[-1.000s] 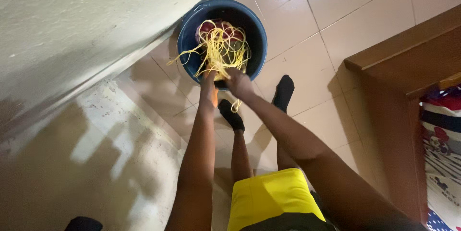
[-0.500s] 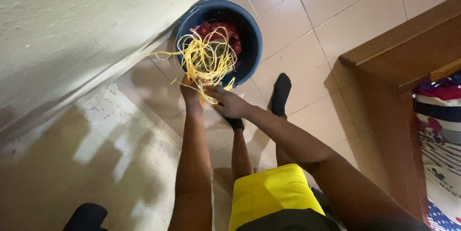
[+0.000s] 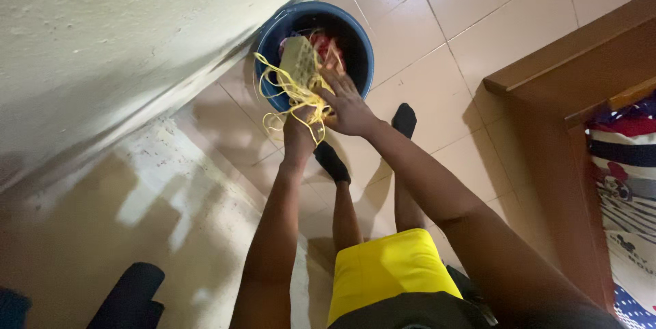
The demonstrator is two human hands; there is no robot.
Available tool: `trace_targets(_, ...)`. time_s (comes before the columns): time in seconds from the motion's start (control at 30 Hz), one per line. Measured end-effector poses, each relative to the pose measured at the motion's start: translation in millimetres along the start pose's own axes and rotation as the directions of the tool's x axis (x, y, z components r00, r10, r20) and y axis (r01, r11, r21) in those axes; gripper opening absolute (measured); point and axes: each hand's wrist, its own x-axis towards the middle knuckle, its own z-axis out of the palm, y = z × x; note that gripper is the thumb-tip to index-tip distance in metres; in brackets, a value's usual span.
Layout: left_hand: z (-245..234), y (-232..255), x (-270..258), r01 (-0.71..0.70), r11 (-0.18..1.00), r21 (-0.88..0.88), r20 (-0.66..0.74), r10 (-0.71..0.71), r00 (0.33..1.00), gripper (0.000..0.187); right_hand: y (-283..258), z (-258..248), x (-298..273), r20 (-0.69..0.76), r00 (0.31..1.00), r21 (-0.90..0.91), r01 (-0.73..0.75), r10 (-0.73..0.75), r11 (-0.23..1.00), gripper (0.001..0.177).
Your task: The person picks up tangled yellow string from a bucket, places it into another container, then gathers a pink cloth and several plastic molds from the same bucket and puts them into the second container.
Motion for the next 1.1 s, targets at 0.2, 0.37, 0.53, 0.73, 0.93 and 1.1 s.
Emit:
trace_targets(0.2,-0.8,14.9,-13.4,0.063,0.99,-0.13,-0.034,-0.068,0.997,0.041,24.8,67.2,-26.9,0.345,0.875,0.476,-0.476,0.341,0.74,0.04)
trace_targets(0.37,-14.4,36.5,-17.8,0.063,0.938,-0.342,-0.01,-0.071,0.997,0.079,7.6,74.2,-35.6,0.188,0.789,0.692,-0.529,0.585,0.491,0.038)
trace_targets(0.53,-5.9,17.3,-26.3,0.109,0.693,-0.713,0.16,0.009,0.987,0.1,-53.0,32.0,-17.0,0.219,0.758,0.816,-0.488,0.615,0.31,0.04)
trace_targets(0.73,-0.5,-45.2,-46.9,0.236,0.757,-0.61,-0.018,-0.311,0.95,0.066,-110.7,-30.1,-9.2,0.212,0.915,0.603,-0.399,0.344,0.691,0.039)
trace_targets(0.93,-25.0,0.0,-40.9,0.206,0.554,-0.807,-0.115,-0.489,0.865,0.048,-97.4,-31.5,-46.9,-0.075,0.955,0.648,-0.172,0.286,0.742,0.036)
trace_targets(1.1,-59.8,47.6,-39.1,0.297,0.547,-0.783,-0.09,-0.572,0.815,0.032,-16.7,-3.2,-60.1,0.037,0.639,0.567,-0.647,0.768,0.51,0.027)
